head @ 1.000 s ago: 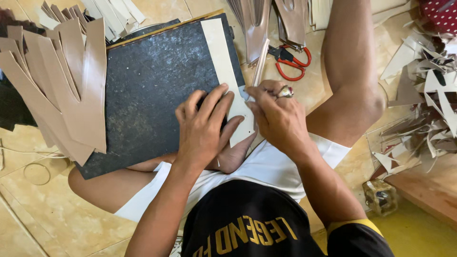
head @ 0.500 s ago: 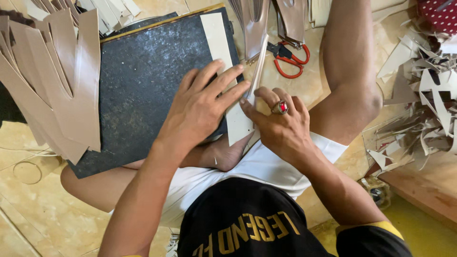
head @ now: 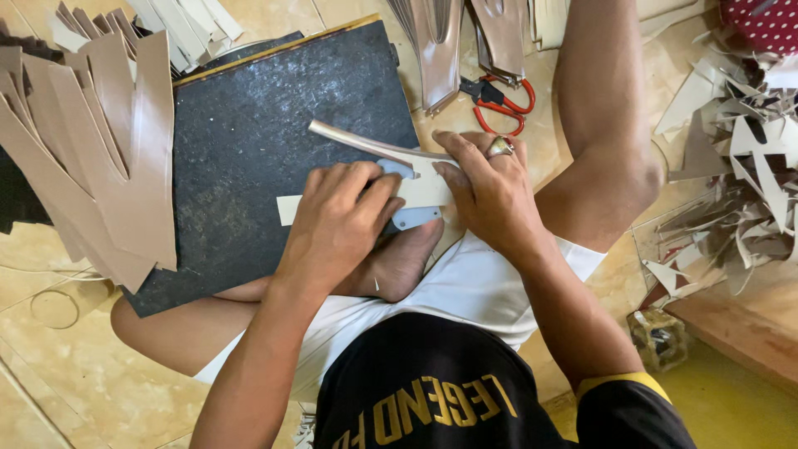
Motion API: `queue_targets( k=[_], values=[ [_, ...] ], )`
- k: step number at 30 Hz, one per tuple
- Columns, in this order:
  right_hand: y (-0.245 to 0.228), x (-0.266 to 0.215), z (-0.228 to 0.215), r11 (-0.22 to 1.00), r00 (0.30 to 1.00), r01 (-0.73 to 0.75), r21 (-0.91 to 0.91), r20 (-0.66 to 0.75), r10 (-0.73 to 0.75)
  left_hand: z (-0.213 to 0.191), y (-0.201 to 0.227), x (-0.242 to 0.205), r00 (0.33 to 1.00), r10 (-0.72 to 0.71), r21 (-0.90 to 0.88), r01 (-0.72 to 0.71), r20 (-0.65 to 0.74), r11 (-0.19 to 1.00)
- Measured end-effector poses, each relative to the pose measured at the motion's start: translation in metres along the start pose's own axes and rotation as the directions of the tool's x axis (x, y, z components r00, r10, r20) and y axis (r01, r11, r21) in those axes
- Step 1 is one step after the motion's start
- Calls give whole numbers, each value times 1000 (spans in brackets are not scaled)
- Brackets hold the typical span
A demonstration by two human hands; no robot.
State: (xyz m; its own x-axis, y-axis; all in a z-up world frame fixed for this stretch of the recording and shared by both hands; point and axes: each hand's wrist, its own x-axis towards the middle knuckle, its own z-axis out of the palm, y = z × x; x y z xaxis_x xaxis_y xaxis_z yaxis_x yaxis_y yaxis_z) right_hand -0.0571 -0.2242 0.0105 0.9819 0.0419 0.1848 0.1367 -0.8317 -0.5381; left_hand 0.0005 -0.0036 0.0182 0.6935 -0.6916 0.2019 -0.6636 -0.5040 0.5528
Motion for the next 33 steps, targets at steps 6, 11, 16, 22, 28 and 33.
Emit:
queue_targets(
  k=[6,11,16,22,28,33],
  values=[
    [-17,0,-6,984,984,164,-75,84,-157,6,-6,-4,998,40,-41,-42,-48,998],
    [-9,-2,-3,974,977,205,-101,85,-197,8,-12,-8,987,139,-20,-141,-84,990],
    [-13,-10,-7,892,953,298,-339,153,-260,1,-21,-2,984,169,-37,-167,48,985],
    [1,-40,10,979,975,-195,-59,-121,187,14,1,0,993,110,38,-111,30,993],
    [7,-51,68,-7,696,-419,908,326,640,33,18,5,997,59,65,-56,-42,996],
    [14,-31,73,-44,707,-369,928,311,635,30,16,2,998,54,26,-53,-45,998]
  ],
)
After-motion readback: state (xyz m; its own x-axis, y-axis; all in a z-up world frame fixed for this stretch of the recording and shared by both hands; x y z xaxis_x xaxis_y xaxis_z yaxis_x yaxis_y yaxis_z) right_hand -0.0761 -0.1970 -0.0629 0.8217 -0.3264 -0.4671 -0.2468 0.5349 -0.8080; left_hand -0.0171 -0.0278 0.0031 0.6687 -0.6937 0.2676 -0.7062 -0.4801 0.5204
